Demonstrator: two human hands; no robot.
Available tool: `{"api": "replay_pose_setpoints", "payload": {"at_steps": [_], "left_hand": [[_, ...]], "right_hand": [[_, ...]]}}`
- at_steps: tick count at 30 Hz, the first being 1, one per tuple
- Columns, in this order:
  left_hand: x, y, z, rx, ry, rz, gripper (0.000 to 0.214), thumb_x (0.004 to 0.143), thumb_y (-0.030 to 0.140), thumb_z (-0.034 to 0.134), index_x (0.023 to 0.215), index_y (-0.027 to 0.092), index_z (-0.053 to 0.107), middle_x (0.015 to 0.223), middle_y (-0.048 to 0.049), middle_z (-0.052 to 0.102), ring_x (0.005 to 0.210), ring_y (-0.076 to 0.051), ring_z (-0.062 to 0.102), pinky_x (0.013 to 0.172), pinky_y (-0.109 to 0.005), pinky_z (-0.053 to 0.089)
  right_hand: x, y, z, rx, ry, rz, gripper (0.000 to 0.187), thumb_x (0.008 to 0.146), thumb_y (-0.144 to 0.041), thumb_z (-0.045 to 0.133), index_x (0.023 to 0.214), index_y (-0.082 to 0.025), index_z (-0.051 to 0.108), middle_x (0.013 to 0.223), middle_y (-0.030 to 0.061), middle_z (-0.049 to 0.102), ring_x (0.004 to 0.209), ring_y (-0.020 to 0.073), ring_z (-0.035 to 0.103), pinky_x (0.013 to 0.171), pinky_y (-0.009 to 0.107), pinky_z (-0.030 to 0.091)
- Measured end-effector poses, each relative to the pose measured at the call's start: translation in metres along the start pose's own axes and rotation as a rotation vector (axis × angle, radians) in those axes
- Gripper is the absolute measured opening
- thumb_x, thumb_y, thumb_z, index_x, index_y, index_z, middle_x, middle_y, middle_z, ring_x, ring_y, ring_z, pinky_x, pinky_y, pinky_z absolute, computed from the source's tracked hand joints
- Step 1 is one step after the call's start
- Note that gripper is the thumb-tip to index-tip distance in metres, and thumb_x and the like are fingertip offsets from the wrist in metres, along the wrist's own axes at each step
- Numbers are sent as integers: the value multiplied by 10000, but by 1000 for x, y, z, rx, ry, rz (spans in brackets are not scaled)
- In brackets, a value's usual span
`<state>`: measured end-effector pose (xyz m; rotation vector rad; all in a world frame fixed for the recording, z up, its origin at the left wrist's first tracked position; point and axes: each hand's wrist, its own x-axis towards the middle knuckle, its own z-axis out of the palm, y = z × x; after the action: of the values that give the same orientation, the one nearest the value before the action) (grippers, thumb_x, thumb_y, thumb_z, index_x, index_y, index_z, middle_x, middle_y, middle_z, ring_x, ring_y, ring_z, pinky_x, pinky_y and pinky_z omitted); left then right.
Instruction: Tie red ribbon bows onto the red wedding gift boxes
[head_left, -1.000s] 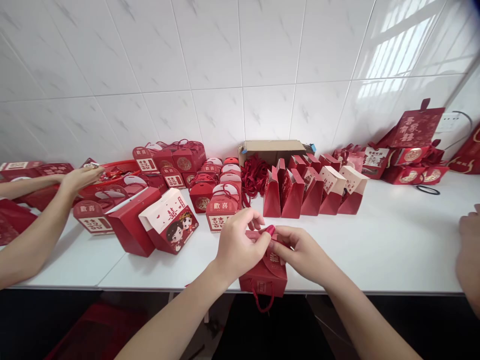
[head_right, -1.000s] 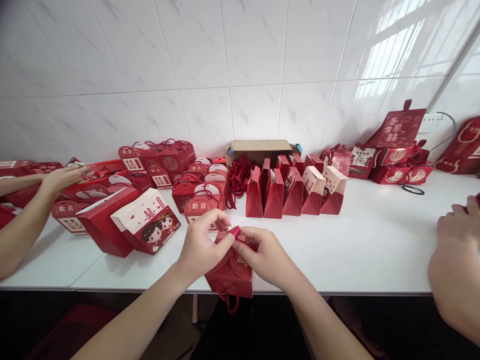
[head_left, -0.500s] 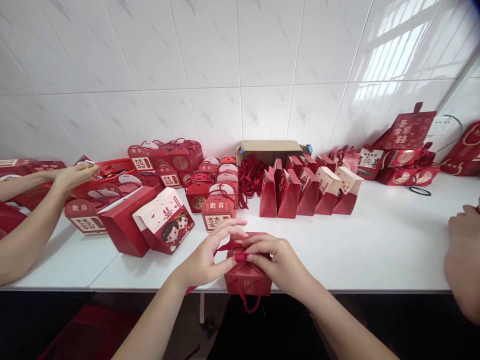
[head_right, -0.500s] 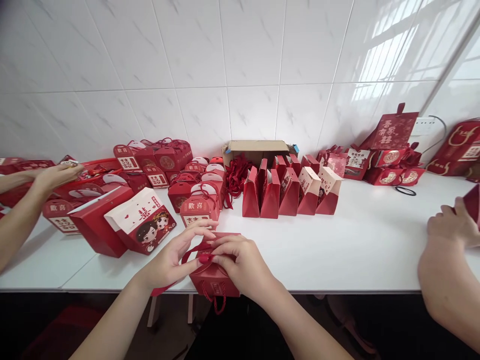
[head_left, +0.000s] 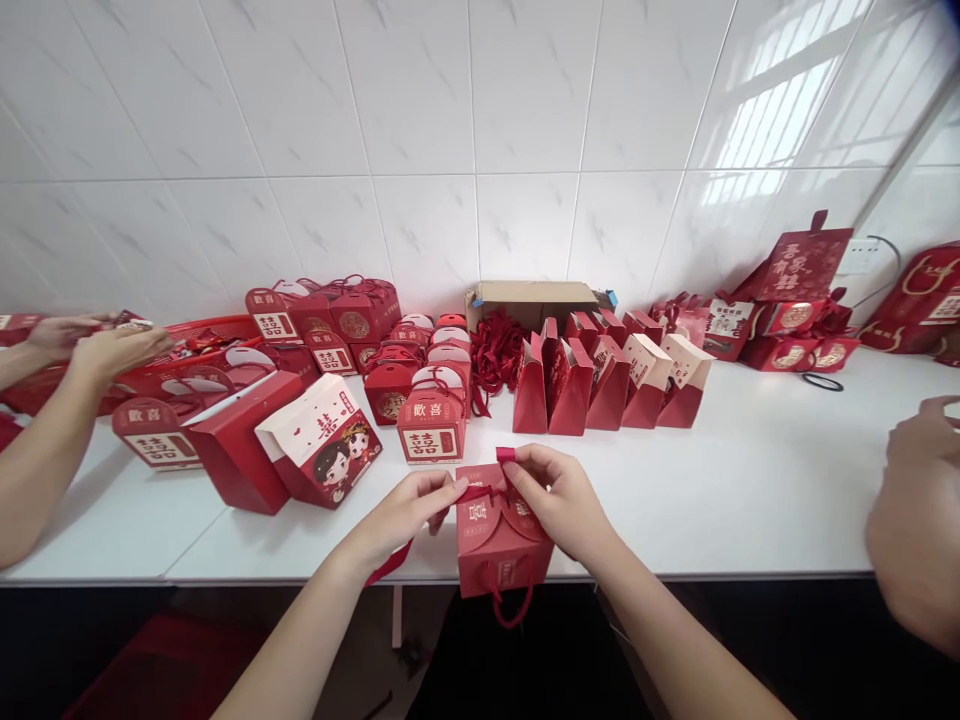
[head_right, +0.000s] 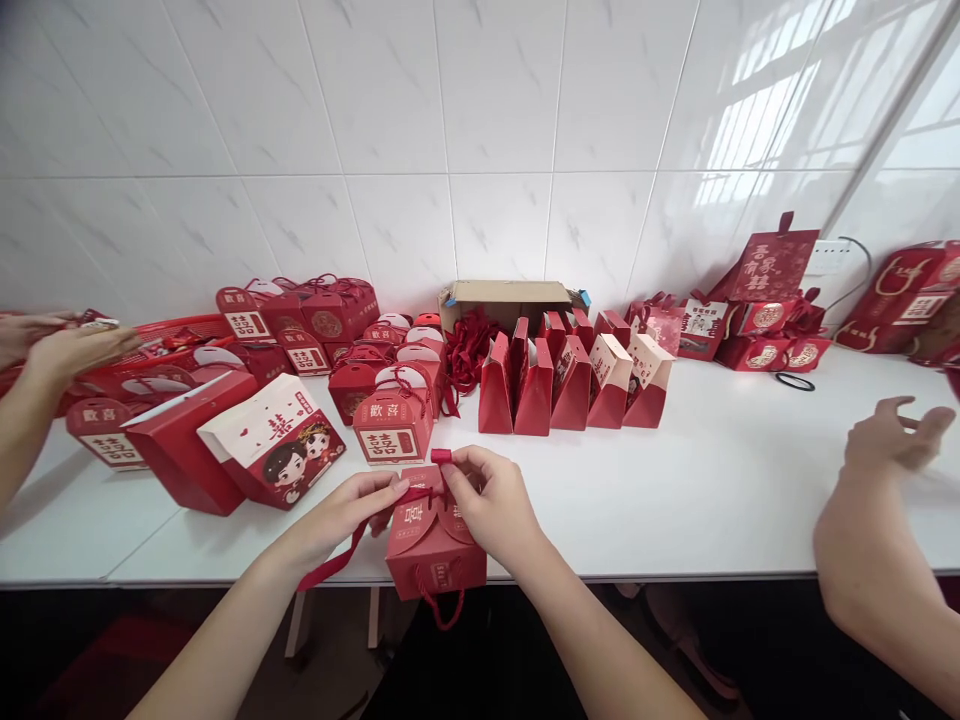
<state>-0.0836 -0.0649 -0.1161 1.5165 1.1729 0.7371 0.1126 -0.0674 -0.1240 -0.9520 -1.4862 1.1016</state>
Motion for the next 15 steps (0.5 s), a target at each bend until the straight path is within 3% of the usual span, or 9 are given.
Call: {"api": "replay_pose_setpoints", "payload": {"at_steps": [5,11,13,15], "left_hand": [[-5,24,-4,-104,4,66,375,796,405,605,555,164,450,483,59,368,479,-73,310,504,-232,255],[3,66,8,-88,0,231,298,809,354,596,575,172,560,470,45,410,480,-86,362,522,-234,334],[10,74,12,-60,-48,243,228,809,372,591,703,176,639,515,30,483,511,-101,431,534,-238,375],[16,74,14,-75,-61,275,259,799,389,602,941,182,664,665,-5,590,632,-129,531,601,-250,434]], "right_hand": [[1,-6,6,-348,67,-80,160,792,-183,519,846,-162,668,649,10,640,547,123,537,554,238,408],[-3,-20,2,-482,-117,-295,176,784,-107,485,810,-177,645,746,19,639,651,135,543,615,241,404],[-4,-20,1,-457,-122,-299,122,803,-160,516,749,-178,624,712,17,617,635,137,530,603,245,402],[-4,-16,0,-430,-64,-261,202,842,-242,516,664,-178,587,632,10,577,571,131,487,557,251,380]]}}
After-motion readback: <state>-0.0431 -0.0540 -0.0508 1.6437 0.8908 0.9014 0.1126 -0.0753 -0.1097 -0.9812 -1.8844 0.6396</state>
